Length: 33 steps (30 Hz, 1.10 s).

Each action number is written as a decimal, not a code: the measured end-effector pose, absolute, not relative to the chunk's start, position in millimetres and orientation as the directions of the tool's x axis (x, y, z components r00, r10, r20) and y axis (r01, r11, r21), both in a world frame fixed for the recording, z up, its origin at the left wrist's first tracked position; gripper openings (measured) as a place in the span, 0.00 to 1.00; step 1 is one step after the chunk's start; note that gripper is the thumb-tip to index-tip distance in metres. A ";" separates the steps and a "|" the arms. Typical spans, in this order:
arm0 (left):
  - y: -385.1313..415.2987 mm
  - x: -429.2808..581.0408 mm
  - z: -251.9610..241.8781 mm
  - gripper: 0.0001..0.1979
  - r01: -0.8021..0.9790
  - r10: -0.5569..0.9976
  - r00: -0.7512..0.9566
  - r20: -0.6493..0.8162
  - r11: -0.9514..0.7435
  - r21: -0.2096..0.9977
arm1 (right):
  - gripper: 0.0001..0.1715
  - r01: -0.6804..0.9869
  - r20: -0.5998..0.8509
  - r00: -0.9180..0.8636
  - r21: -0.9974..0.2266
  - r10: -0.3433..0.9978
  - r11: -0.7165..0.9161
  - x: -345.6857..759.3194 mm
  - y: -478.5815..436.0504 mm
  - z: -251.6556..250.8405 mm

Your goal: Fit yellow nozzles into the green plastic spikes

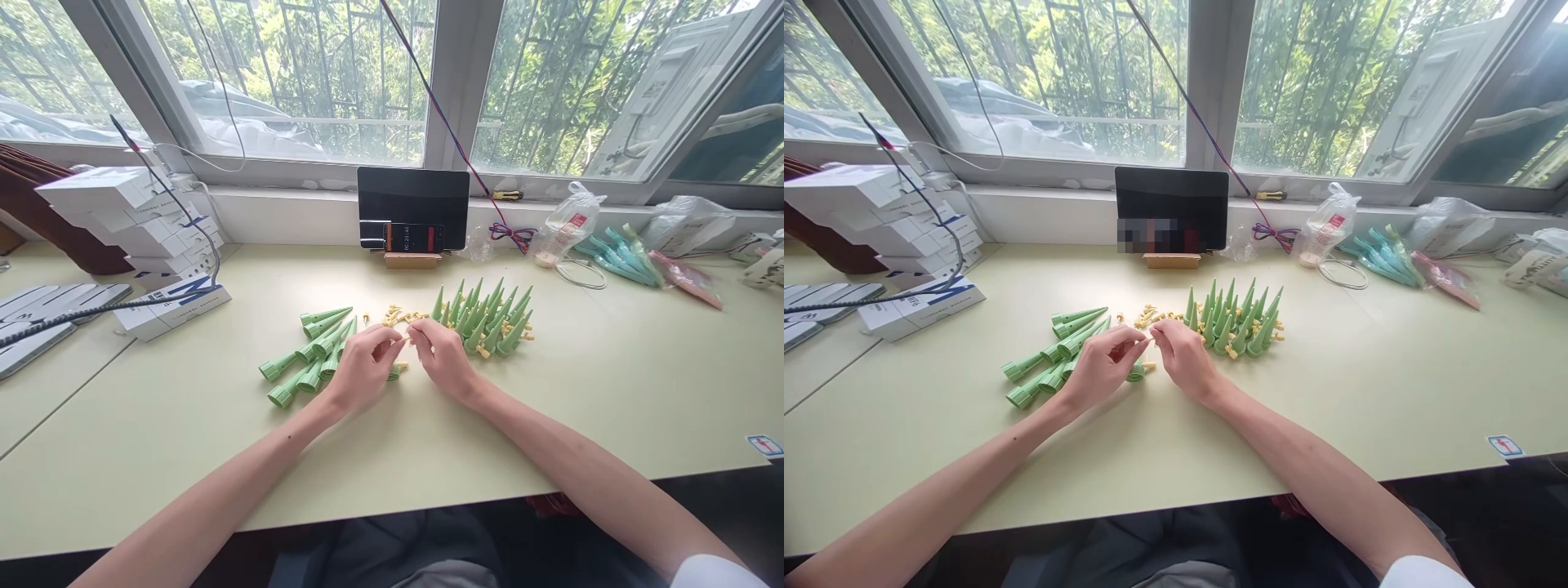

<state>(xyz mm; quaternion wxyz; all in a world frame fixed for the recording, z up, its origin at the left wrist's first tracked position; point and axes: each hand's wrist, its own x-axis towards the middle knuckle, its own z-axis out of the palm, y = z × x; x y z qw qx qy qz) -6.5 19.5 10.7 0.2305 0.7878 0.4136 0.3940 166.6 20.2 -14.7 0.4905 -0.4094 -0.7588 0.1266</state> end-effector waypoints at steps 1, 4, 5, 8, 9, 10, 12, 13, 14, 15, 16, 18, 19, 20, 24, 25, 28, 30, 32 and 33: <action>19.6 -6.7 10.9 0.09 0.471 0.837 0.341 0.428 -0.546 0.693 | 0.12 0.494 0.636 -0.187 -0.598 0.749 0.631 166.6 20.1 -14.4; 19.7 -7.3 11.7 0.10 0.479 0.844 0.325 0.426 -0.536 0.696 | 0.10 0.476 0.621 -0.204 -0.613 0.757 0.631 166.6 20.0 -14.0; 19.7 -7.5 11.8 0.10 0.480 0.845 0.323 0.427 -0.535 0.695 | 0.10 0.470 0.619 -0.207 -0.616 0.758 0.632 166.7 20.2 -14.1; 19.6 -7.5 12.1 0.10 0.486 0.844 0.317 0.433 -0.537 0.690 | 0.10 0.471 0.621 -0.186 -0.624 0.761 0.624 166.9 21.0 -14.7; 19.6 -7.4 12.2 0.11 0.490 0.844 0.314 0.435 -0.537 0.687 | 0.11 0.475 0.621 -0.171 -0.628 0.765 0.616 167.0 21.2 -14.7; 19.5 -7.3 12.4 0.11 0.495 0.845 0.309 0.437 -0.535 0.685 | 0.11 0.478 0.621 -0.154 -0.634 0.768 0.608 167.1 21.4 -14.6; 19.3 -7.1 13.1 0.12 0.507 0.849 0.295 0.438 -0.528 0.682 | 0.12 0.477 0.623 -0.122 -0.645 0.772 0.596 167.3 21.5 -13.7; 19.1 -7.0 13.5 0.12 0.516 0.852 0.291 0.434 -0.522 0.679 | 0.12 0.477 0.625 -0.109 -0.649 0.773 0.593 167.3 21.3 -13.2; 19.0 -7.1 13.7 0.12 0.530 0.856 0.289 0.428 -0.515 0.674 | 0.12 0.477 0.627 -0.100 -0.651 0.773 0.590 167.3 21.1 -12.6; 18.8 -7.2 13.8 0.13 0.548 0.861 0.290 0.419 -0.508 0.664 | 0.12 0.478 0.629 -0.093 -0.652 0.772 0.589 167.3 20.9 -12.0; 18.8 -7.4 13.6 0.13 0.570 0.864 0.296 0.406 -0.501 0.651 | 0.13 0.480 0.629 -0.091 -0.652 0.772 0.588 167.2 20.6 -11.6; 18.8 -8.0 12.6 0.13 0.614 0.869 0.321 0.376 -0.493 0.617 | 0.13 0.482 0.630 -0.091 -0.650 0.771 0.588 167.1 20.1 -11.2; 19.0 -8.2 11.8 0.13 0.632 0.871 0.333 0.361 -0.490 0.600 | 0.13 0.482 0.631 -0.093 -0.649 0.770 0.589 167.0 20.0 -11.2; 19.1 -8.5 11.0 0.13 0.648 0.873 0.345 0.346 -0.488 0.585 | 0.13 0.482 0.632 -0.095 -0.647 0.769 0.591 167.0 20.0 -11.3; 19.5 -8.6 8.8 0.13 0.695 0.887 0.381 0.260 -0.460 0.553 | 0.13 0.490 0.637 -0.101 -0.637 0.764 0.595 166.9 20.1 -11.8; 19.4 -8.6 8.7 0.13 0.700 0.891 0.388 0.237 -0.452 0.553 | 0.12 0.489 0.637 -0.103 -0.637 0.764 0.597 166.9 20.1 -11.9; 19.3 -8.7 8.9 0.14 0.694 0.887 0.419 0.193 -0.450 0.562 | 0.12 0.481 0.629 -0.110 -0.644 0.769 0.595 167.1 19.8 -11.8; 19.2 -9.2 9.1 0.15 0.687 0.881 0.436 0.184 -0.458 0.564 | 0.13 0.477 0.622 -0.114 -0.650 0.775 0.592 167.3 19.6 -11.5; 19.2 -9.8 9.2 0.16 0.684 0.876 0.446 0.183 -0.465 0.562 | 0.13 0.476 0.620 -0.115 -0.651 0.776 0.591 167.3 19.6 -11.3; 19.1 -10.0 9.3 0.16 0.682 0.875 0.447 0.186 -0.468 0.562 | 0.13 0.475 0.621 -0.115 -0.651 0.775 0.592 167.3 19.6 -11.2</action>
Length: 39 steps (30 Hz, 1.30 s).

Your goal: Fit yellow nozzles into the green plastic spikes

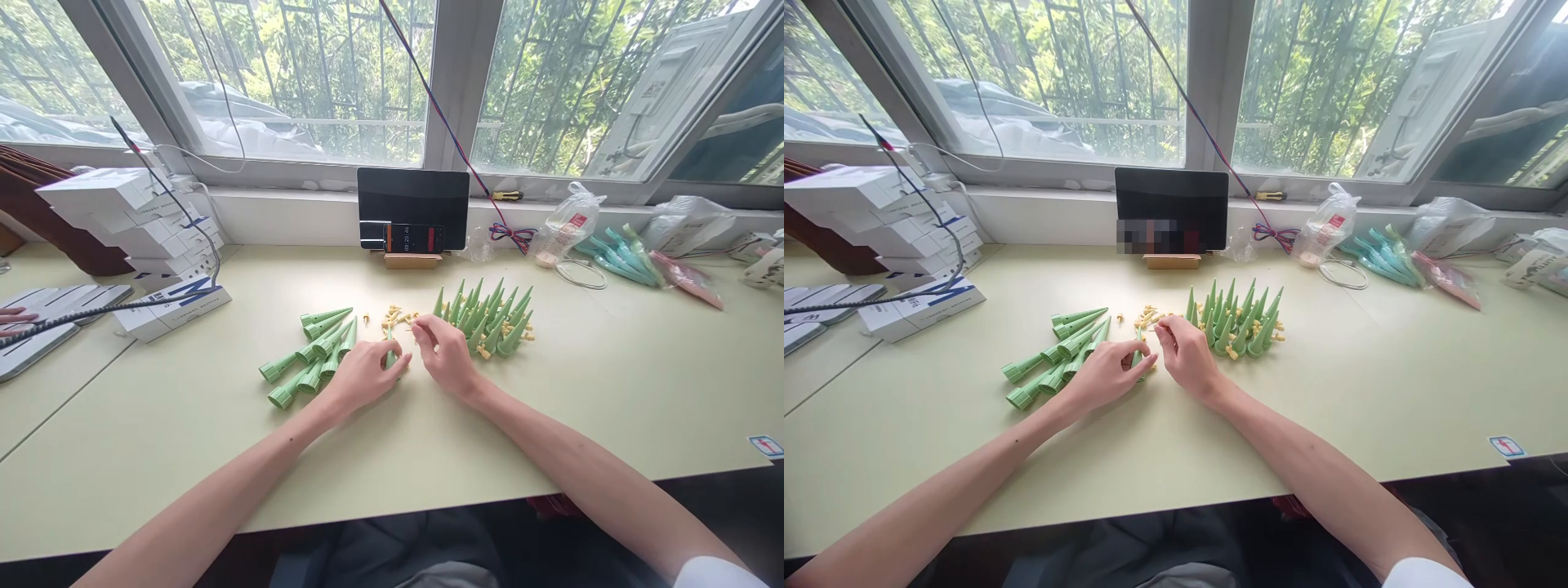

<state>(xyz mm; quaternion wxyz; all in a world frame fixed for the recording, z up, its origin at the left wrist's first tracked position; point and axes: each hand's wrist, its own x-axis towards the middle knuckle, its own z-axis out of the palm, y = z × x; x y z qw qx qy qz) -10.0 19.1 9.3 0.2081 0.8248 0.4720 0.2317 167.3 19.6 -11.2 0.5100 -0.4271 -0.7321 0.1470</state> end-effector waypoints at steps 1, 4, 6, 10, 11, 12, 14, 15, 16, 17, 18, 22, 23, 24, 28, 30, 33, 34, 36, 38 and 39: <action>19.0 -10.0 9.3 0.16 0.679 0.873 0.449 0.188 -0.471 0.563 | 0.13 0.475 0.621 -0.115 -0.651 0.775 0.592 167.2 19.7 -11.2; 18.7 -9.3 9.5 0.15 0.679 0.871 0.448 0.200 -0.477 0.557 | 0.13 0.476 0.621 -0.112 -0.652 0.776 0.590 167.1 19.6 -11.1; 18.8 -8.5 9.0 0.14 0.683 0.870 0.444 0.213 -0.482 0.549 | 0.13 0.475 0.622 -0.110 -0.652 0.776 0.591 166.9 19.4 -11.0; 20.4 -8.2 6.1 0.13 0.673 0.867 0.424 0.260 -0.494 0.550 | 0.13 0.472 0.634 -0.103 -0.647 0.766 0.599 166.8 19.2 -10.7; 20.9 -8.4 5.4 0.12 0.667 0.867 0.414 0.275 -0.495 0.556 | 0.13 0.473 0.634 -0.103 -0.647 0.767 0.598 166.9 19.2 -10.7; 21.4 -8.5 5.0 0.12 0.660 0.868 0.403 0.290 -0.496 0.565 | 0.13 0.474 0.631 -0.103 -0.649 0.769 0.595 167.0 19.3 -10.7; 22.0 -8.5 5.1 0.11 0.640 0.870 0.378 0.317 -0.493 0.590 | 0.13 0.477 0.624 -0.105 -0.652 0.774 0.590 167.4 19.5 -10.9; 22.0 -8.4 5.7 0.11 0.626 0.871 0.364 0.329 -0.490 0.606 | 0.13 0.478 0.622 -0.104 -0.653 0.776 0.588 167.5 19.5 -11.0; 21.9 -8.1 6.5 0.11 0.613 0.875 0.345 0.340 -0.485 0.624 | 0.13 0.478 0.622 -0.103 -0.653 0.776 0.587 167.5 19.5 -11.0; 21.7 -7.8 7.6 0.11 0.599 0.879 0.322 0.351 -0.476 0.644 | 0.13 0.478 0.622 -0.102 -0.653 0.776 0.587 167.5 19.5 -11.1; 21.3 -7.5 8.9 0.12 0.584 0.884 0.299 0.360 -0.468 0.664 | 0.13 0.479 0.623 -0.101 -0.653 0.776 0.587 167.4 19.4 -11.1; 19.7 -6.8 12.7 0.18 0.523 0.891 0.245 0.382 -0.453 0.722 | 0.12 0.472 0.631 -0.086 -0.655 0.771 0.590 166.7 19.3 -10.6; 19.5 -6.8 13.1 0.19 0.508 0.890 0.246 0.384 -0.456 0.731 | 0.11 0.468 0.636 -0.080 -0.656 0.768 0.592 166.6 19.4 -10.6; 19.3 -6.7 13.2 0.20 0.494 0.889 0.246 0.387 -0.459 0.738 | 0.11 0.464 0.641 -0.075 -0.656 0.764 0.595 166.6 19.6 -10.6; 19.6 -6.2 12.2 0.20 0.465 0.883 0.228 0.410 -0.469 0.751 | 0.09 0.464 0.653 -0.060 -0.652 0.755 0.600 167.1 20.7 -12.0; 19.8 -5.9 11.9 0.20 0.463 0.881 0.223 0.417 -0.472 0.750 | 0.09 0.469 0.654 -0.056 -0.650 0.755 0.598 167.3 21.1 -13.0; 19.9 -5.6 12.1 0.20 0.455 0.882 0.225 0.413 -0.470 0.756 | 0.09 0.471 0.653 -0.053 -0.651 0.756 0.595 167.4 21.2 -14.0; 19.9 -5.6 12.2 0.21 0.451 0.884 0.225 0.409 -0.467 0.761 | 0.09 0.472 0.652 -0.053 -0.651 0.756 0.595 167.4 21.1 -14.2; 19.7 -5.6 12.1 0.23 0.443 0.888 0.226 0.400 -0.460 0.770 | 0.09 0.473 0.652 -0.052 -0.651 0.757 0.593 167.4 20.9 -14.3; 19.7 -5.7 11.5 0.26 0.433 0.893 0.222 0.391 -0.449 0.781 | 0.09 0.474 0.653 -0.050 -0.651 0.756 0.593 167.5 20.7 -14.1; 19.7 -5.7 11.1 0.28 0.428 0.896 0.219 0.385 -0.443 0.787 | 0.09 0.475 0.652 -0.048 -0.651 0.756 0.592 167.5 20.6 -14.1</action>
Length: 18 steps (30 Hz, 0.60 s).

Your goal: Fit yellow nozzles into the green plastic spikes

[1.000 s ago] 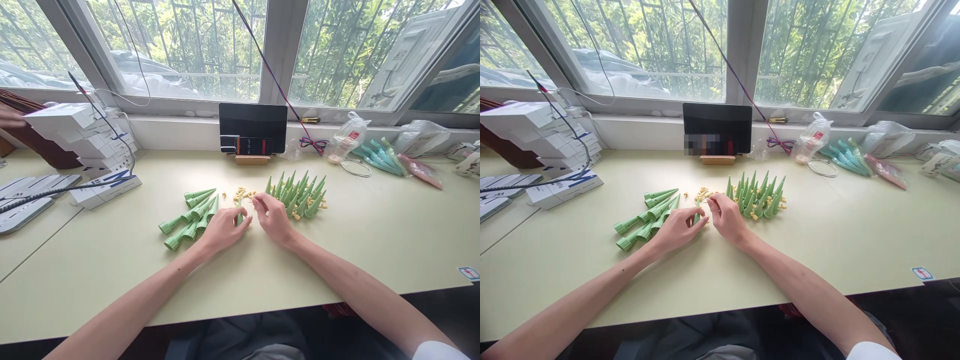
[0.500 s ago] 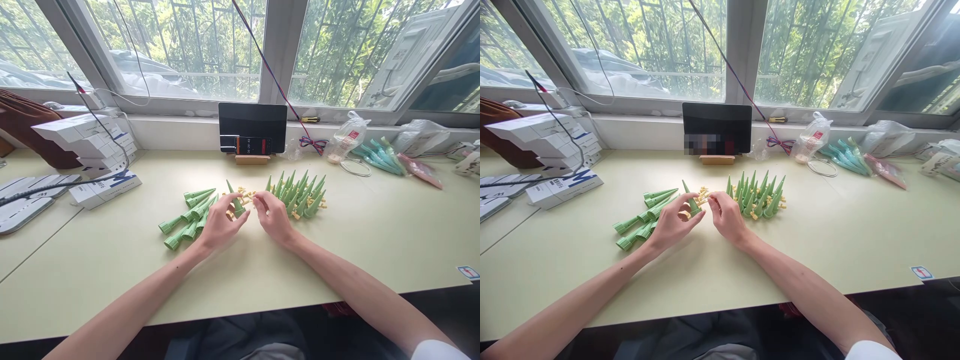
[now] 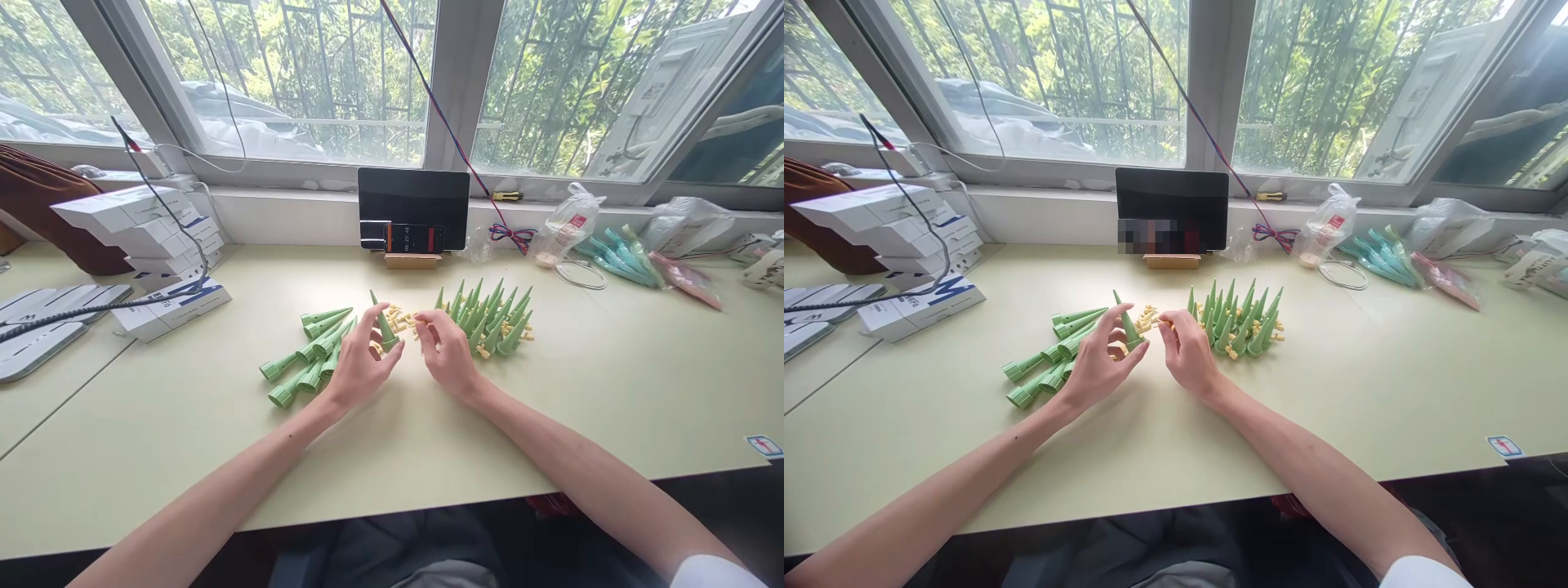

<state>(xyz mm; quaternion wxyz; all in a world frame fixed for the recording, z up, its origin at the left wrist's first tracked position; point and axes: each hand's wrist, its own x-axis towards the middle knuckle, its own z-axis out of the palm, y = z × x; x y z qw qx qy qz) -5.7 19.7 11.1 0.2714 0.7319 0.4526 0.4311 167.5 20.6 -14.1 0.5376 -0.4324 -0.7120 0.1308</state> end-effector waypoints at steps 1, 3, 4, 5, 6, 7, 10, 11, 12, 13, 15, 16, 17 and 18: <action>19.8 -5.6 10.6 0.30 0.424 0.900 0.215 0.380 -0.437 0.793 | 0.09 0.475 0.651 -0.047 -0.653 0.758 0.590 167.5 20.6 -14.1; 20.1 -5.5 9.5 0.34 0.416 0.905 0.206 0.372 -0.426 0.804 | 0.09 0.474 0.645 -0.048 -0.658 0.763 0.586 167.4 20.7 -14.1; 20.2 -5.5 9.1 0.36 0.411 0.906 0.204 0.371 -0.423 0.807 | 0.09 0.472 0.642 -0.051 -0.660 0.765 0.585 167.3 20.8 -14.1; 20.2 -5.4 8.7 0.37 0.408 0.907 0.201 0.371 -0.422 0.810 | 0.09 0.469 0.640 -0.053 -0.662 0.767 0.585 167.2 20.9 -14.1; 20.3 -5.4 8.5 0.39 0.405 0.908 0.197 0.371 -0.420 0.812 | 0.09 0.466 0.639 -0.056 -0.662 0.767 0.587 167.1 21.0 -14.0; 20.3 -5.4 8.3 0.40 0.405 0.909 0.193 0.369 -0.417 0.814 | 0.09 0.464 0.640 -0.059 -0.662 0.766 0.589 167.0 21.0 -13.8; 20.0 -5.5 8.2 0.44 0.404 0.914 0.187 0.360 -0.405 0.820 | 0.08 0.460 0.645 -0.066 -0.657 0.761 0.597 166.8 21.1 -12.7; 20.0 -5.5 8.2 0.44 0.403 0.914 0.188 0.358 -0.405 0.821 | 0.08 0.459 0.646 -0.069 -0.656 0.760 0.599 166.8 20.9 -12.2; 19.9 -5.5 8.1 0.44 0.401 0.914 0.189 0.360 -0.406 0.821 | 0.08 0.458 0.646 -0.072 -0.655 0.760 0.601 166.8 20.7 -11.7; 19.9 -5.5 8.0 0.44 0.399 0.912 0.189 0.364 -0.410 0.820 | 0.07 0.455 0.645 -0.076 -0.656 0.760 0.602 166.8 20.4 -11.3; 20.0 -5.5 7.6 0.44 0.396 0.909 0.184 0.375 -0.417 0.818 | 0.07 0.445 0.640 -0.089 -0.661 0.764 0.605 166.7 19.8 -10.8; 20.1 -5.5 7.5 0.45 0.394 0.908 0.182 0.378 -0.419 0.818 | 0.07 0.438 0.635 -0.097 -0.664 0.767 0.605 166.7 19.6 -10.7; 20.1 -5.5 7.4 0.45 0.392 0.907 0.181 0.379 -0.420 0.818 | 0.07 0.433 0.629 -0.103 -0.669 0.771 0.604 166.8 19.4 -10.8; 20.1 -5.5 7.3 0.45 0.390 0.907 0.182 0.380 -0.421 0.819 | 0.07 0.428 0.623 -0.108 -0.674 0.775 0.602 166.8 19.3 -10.9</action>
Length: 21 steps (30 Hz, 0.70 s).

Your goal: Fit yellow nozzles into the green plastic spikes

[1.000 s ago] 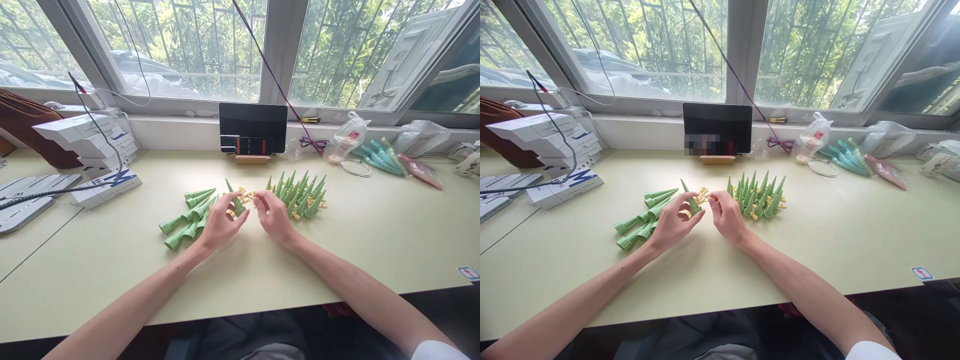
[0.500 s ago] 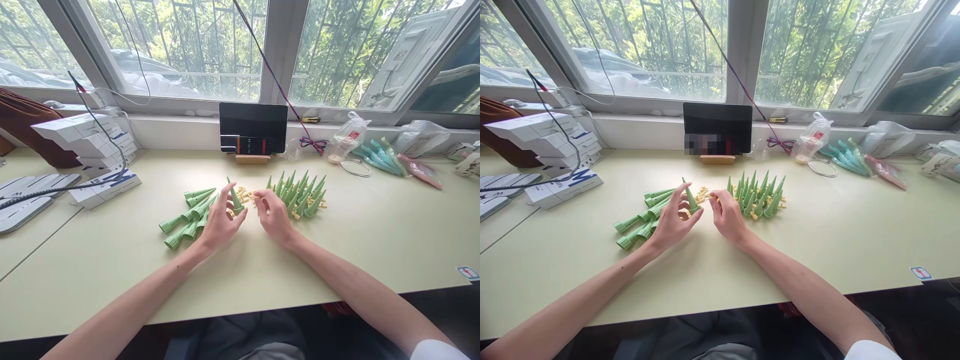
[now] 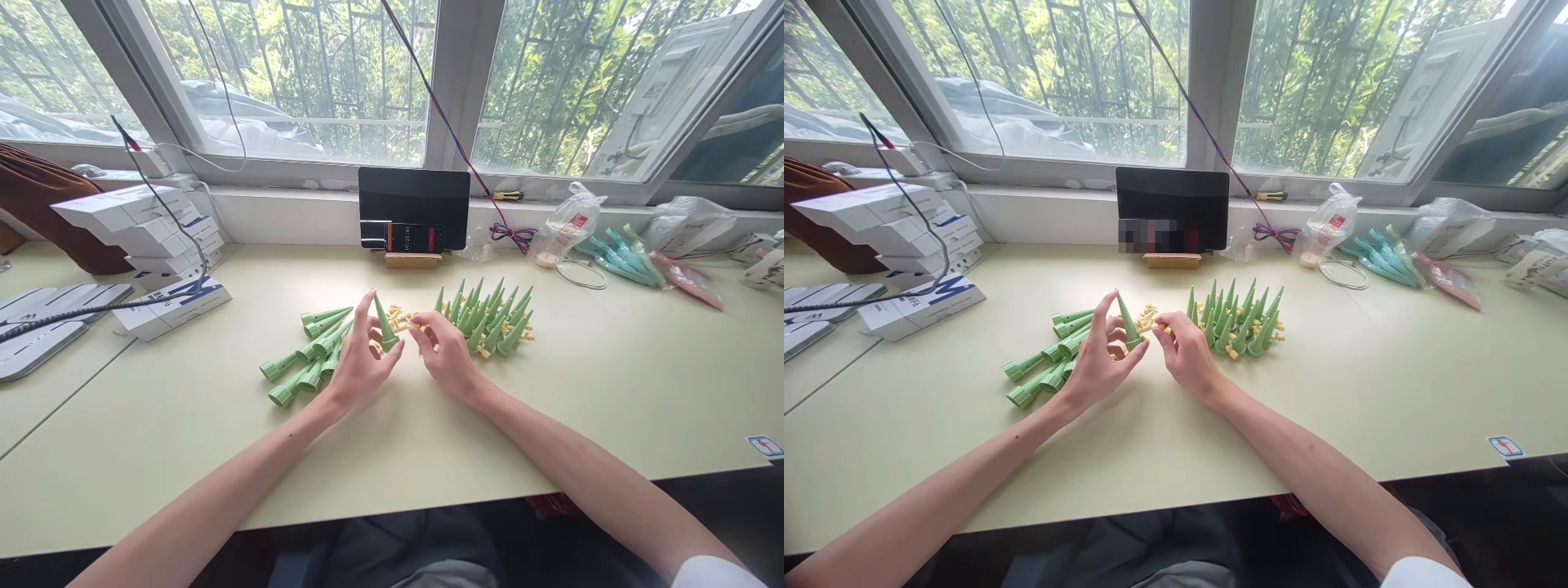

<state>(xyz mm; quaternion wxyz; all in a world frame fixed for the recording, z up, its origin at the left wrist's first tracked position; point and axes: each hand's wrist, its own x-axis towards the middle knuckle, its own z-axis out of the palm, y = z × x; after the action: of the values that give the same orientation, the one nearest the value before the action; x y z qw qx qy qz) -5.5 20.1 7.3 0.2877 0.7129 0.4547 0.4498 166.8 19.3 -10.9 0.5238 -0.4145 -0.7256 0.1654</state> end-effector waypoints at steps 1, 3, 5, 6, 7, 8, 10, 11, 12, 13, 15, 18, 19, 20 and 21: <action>20.0 -5.5 7.4 0.45 0.387 0.906 0.184 0.380 -0.423 0.820 | 0.08 0.426 0.618 -0.111 -0.678 0.778 0.599 166.9 19.4 -11.1; 20.0 -5.4 7.6 0.46 0.382 0.905 0.189 0.381 -0.425 0.820 | 0.08 0.424 0.610 -0.111 -0.685 0.785 0.592 167.1 19.7 -11.7; 20.2 -5.4 7.7 0.45 0.384 0.907 0.189 0.376 -0.421 0.822 | 0.08 0.423 0.603 -0.108 -0.692 0.791 0.585 167.2 20.1 -12.1; 20.4 -5.3 7.7 0.45 0.384 0.910 0.188 0.370 -0.415 0.825 | 0.08 0.420 0.598 -0.107 -0.697 0.794 0.582 167.2 20.2 -12.2; 20.8 -5.4 7.8 0.45 0.385 0.914 0.186 0.361 -0.405 0.829 | 0.08 0.416 0.593 -0.105 -0.702 0.798 0.577 167.1 20.3 -12.2; 21.2 -5.4 7.9 0.45 0.384 0.920 0.182 0.348 -0.392 0.836 | 0.08 0.412 0.588 -0.104 -0.709 0.802 0.573 167.1 20.2 -12.0; 22.2 -5.6 8.6 0.42 0.372 0.932 0.180 0.314 -0.360 0.855 | 0.09 0.404 0.576 -0.103 -0.721 0.811 0.563 166.9 20.0 -11.6; 22.6 -5.8 9.4 0.39 0.360 0.937 0.187 0.294 -0.344 0.867 | 0.09 0.400 0.571 -0.102 -0.726 0.815 0.559 166.9 20.0 -11.3; 23.0 -6.0 10.4 0.36 0.344 0.940 0.200 0.277 -0.332 0.878 | 0.09 0.398 0.567 -0.103 -0.729 0.817 0.556 166.9 19.9 -11.1; 23.3 -6.1 11.6 0.33 0.324 0.940 0.219 0.262 -0.323 0.889 | 0.10 0.396 0.564 -0.104 -0.732 0.819 0.555 166.9 19.9 -10.9; 23.4 -6.5 14.3 0.26 0.280 0.936 0.257 0.240 -0.310 0.909 | 0.10 0.393 0.562 -0.110 -0.733 0.820 0.555 167.0 20.0 -10.9; 23.4 -7.1 17.6 0.20 0.239 0.940 0.273 0.202 -0.270 0.933 | 0.10 0.393 0.564 -0.121 -0.729 0.817 0.561 167.1 20.5 -11.2; 23.5 -7.4 18.1 0.19 0.230 0.944 0.272 0.189 -0.254 0.939 | 0.11 0.396 0.565 -0.122 -0.726 0.816 0.562 167.1 20.6 -11.3; 23.7 -7.6 18.3 0.17 0.219 0.946 0.271 0.176 -0.239 0.946 | 0.11 0.399 0.566 -0.124 -0.724 0.815 0.563 167.1 20.8 -11.3; 24.0 -7.8 18.2 0.16 0.207 0.949 0.270 0.165 -0.225 0.952 | 0.12 0.402 0.566 -0.125 -0.722 0.815 0.563 167.0 20.9 -11.3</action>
<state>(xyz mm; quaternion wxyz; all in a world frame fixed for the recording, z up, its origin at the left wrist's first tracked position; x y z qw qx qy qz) -7.8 24.0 18.2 0.4440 0.6616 0.4366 0.4178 167.0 20.9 -11.3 0.5099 -0.4213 -0.7221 0.2024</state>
